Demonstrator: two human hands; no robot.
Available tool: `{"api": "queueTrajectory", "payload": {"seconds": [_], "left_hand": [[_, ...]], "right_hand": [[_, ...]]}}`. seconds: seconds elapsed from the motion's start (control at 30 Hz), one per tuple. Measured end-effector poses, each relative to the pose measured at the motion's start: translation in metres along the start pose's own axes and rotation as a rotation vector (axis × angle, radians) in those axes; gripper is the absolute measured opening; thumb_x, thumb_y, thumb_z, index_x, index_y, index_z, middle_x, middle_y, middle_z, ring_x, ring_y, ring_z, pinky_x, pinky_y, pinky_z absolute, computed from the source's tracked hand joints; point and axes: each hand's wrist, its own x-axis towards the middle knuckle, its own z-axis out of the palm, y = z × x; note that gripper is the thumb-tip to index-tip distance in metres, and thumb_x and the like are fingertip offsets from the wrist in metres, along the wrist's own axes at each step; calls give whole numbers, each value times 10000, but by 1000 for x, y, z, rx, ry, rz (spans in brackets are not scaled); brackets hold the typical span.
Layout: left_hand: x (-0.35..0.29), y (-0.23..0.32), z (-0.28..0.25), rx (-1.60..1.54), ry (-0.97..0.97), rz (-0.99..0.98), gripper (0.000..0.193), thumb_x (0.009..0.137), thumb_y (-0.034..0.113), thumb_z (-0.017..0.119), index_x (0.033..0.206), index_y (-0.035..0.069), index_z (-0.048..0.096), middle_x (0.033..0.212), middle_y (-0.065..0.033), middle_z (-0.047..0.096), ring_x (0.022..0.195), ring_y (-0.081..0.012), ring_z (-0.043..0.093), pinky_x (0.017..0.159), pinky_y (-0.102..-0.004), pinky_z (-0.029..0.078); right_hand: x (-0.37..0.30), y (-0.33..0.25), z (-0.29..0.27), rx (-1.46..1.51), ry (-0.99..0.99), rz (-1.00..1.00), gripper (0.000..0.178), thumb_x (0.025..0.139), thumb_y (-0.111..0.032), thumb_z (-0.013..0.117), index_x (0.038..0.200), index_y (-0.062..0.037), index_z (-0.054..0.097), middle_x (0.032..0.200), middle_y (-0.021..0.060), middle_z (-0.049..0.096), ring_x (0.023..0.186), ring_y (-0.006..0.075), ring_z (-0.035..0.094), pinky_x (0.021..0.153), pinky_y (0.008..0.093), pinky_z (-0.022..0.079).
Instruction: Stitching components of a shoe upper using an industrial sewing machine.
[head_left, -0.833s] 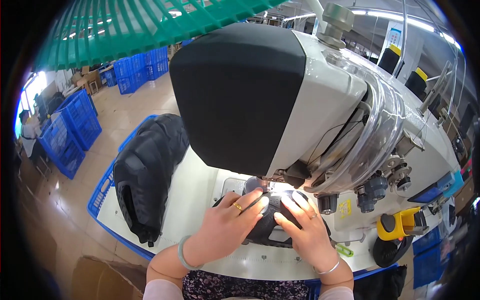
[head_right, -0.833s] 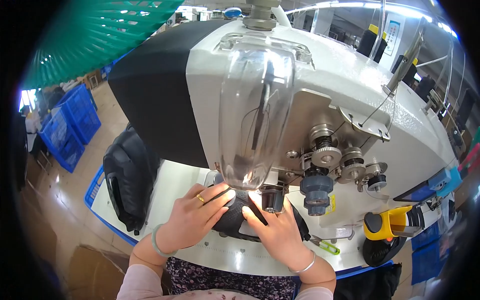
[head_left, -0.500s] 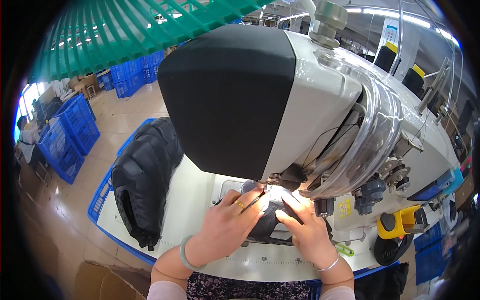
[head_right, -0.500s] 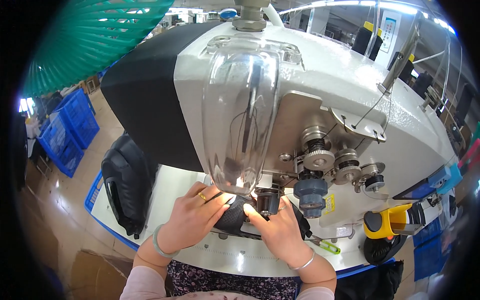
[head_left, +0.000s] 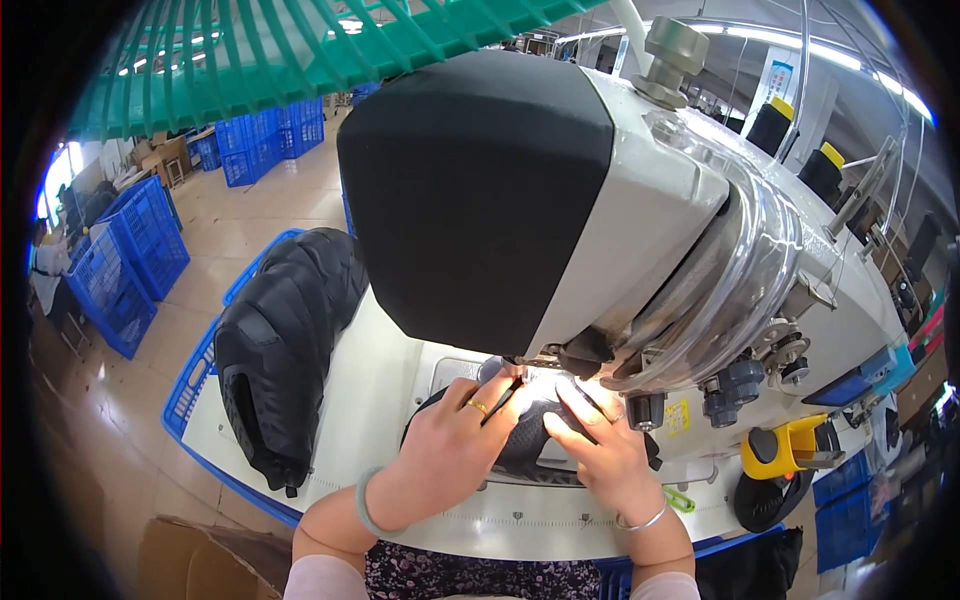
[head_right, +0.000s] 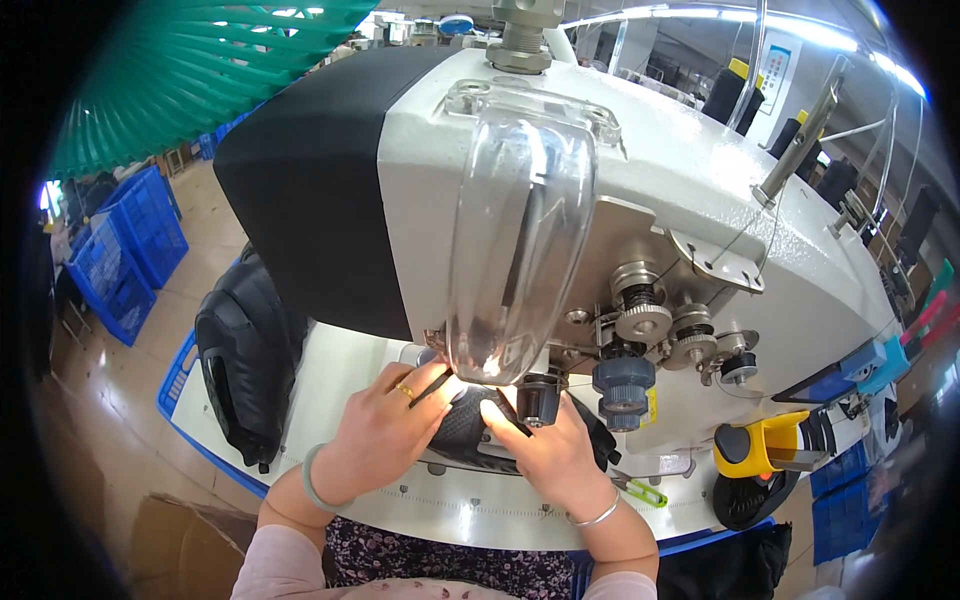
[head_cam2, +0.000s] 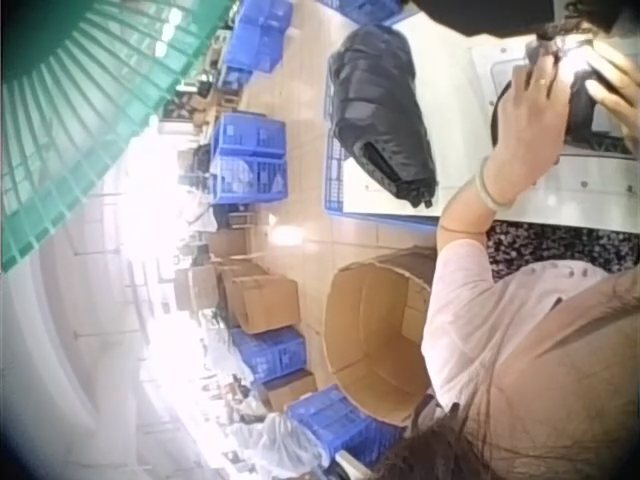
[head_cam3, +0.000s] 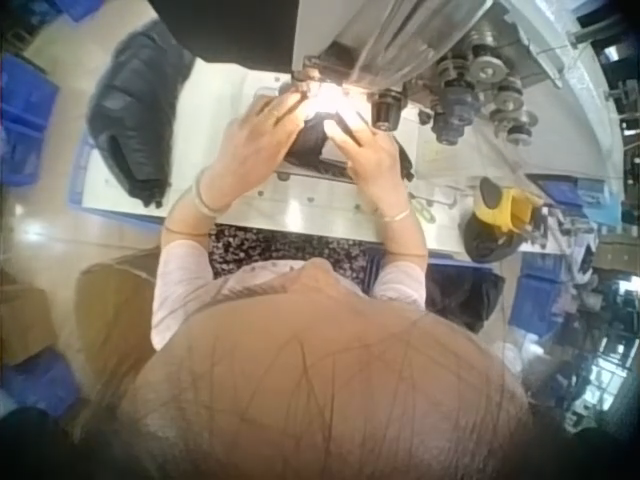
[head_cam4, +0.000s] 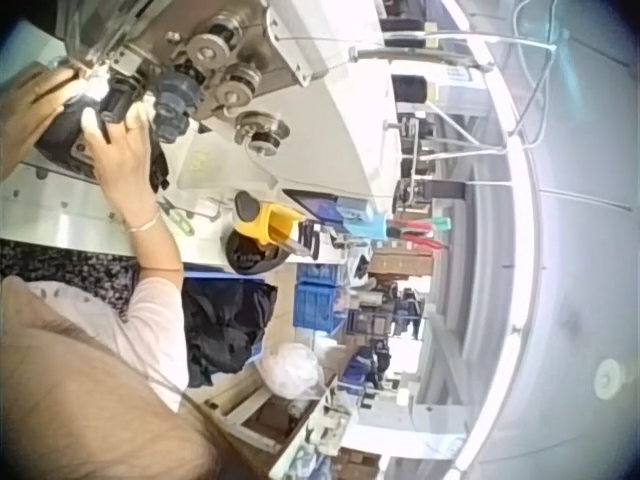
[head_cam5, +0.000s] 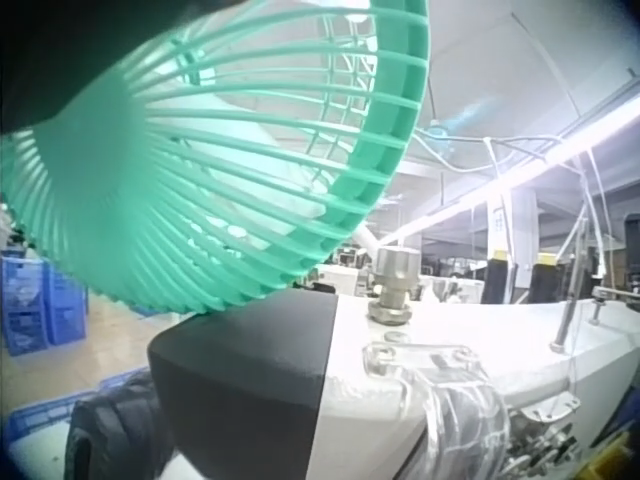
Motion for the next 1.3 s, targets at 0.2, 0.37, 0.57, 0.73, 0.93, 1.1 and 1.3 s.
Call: {"api": "queueTrajectory", "payload": {"seconds": [0.2,0.37,0.57,0.73,0.93,1.1,1.3], "left_hand": [[1,-12,-4,-172,29,-20,293,759,36,664,1051,52,683,1058,-98,660,786,-251,614,668,-319,541],[9,-16,-17,-731,-148,-504,265,765,47,690,1027,33,724,961,-120,703,738,-241,630,698,-314,537],[-3,-20,-6,-241,-29,34,291,774,81,693,1065,69,690,1218,-121,640,764,-205,576,696,-289,530],[-2,-19,-8,-229,-54,41,321,767,74,698,1088,74,680,1232,-113,623,806,-228,591,719,-305,535],[-1,-19,-5,-200,-30,43,321,776,67,683,1096,76,681,1167,-102,643,808,-242,596,726,-320,537],[-1,-18,4,-109,-20,53,319,787,85,673,1105,82,673,1184,-94,629,843,-231,591,734,-311,536],[-3,-15,2,-26,-36,10,341,788,99,673,1129,95,669,1197,-86,607,891,-243,602,748,-317,543]], "right_hand": [[-2,3,0,-65,-3,-25,482,573,79,629,1003,-127,700,1269,110,607,1148,338,571,918,406,523],[1,1,-3,-41,-58,7,488,587,69,628,1023,-138,699,1277,110,603,1155,329,570,919,389,525],[1,6,-5,-12,-46,-21,534,638,15,629,1145,-148,673,1062,106,673,927,294,627,870,435,464],[-3,8,2,22,-9,8,560,614,27,617,1136,-164,683,1026,107,675,911,292,627,868,436,467],[-2,9,7,-8,53,15,579,587,25,614,1122,-184,693,970,104,673,849,290,616,840,435,476],[-4,18,12,-33,90,15,612,570,15,623,1133,-213,690,919,94,663,809,303,602,821,440,483],[0,-6,0,-176,171,21,424,660,25,631,1039,-151,703,914,57,629,792,254,622,767,392,487]]}}
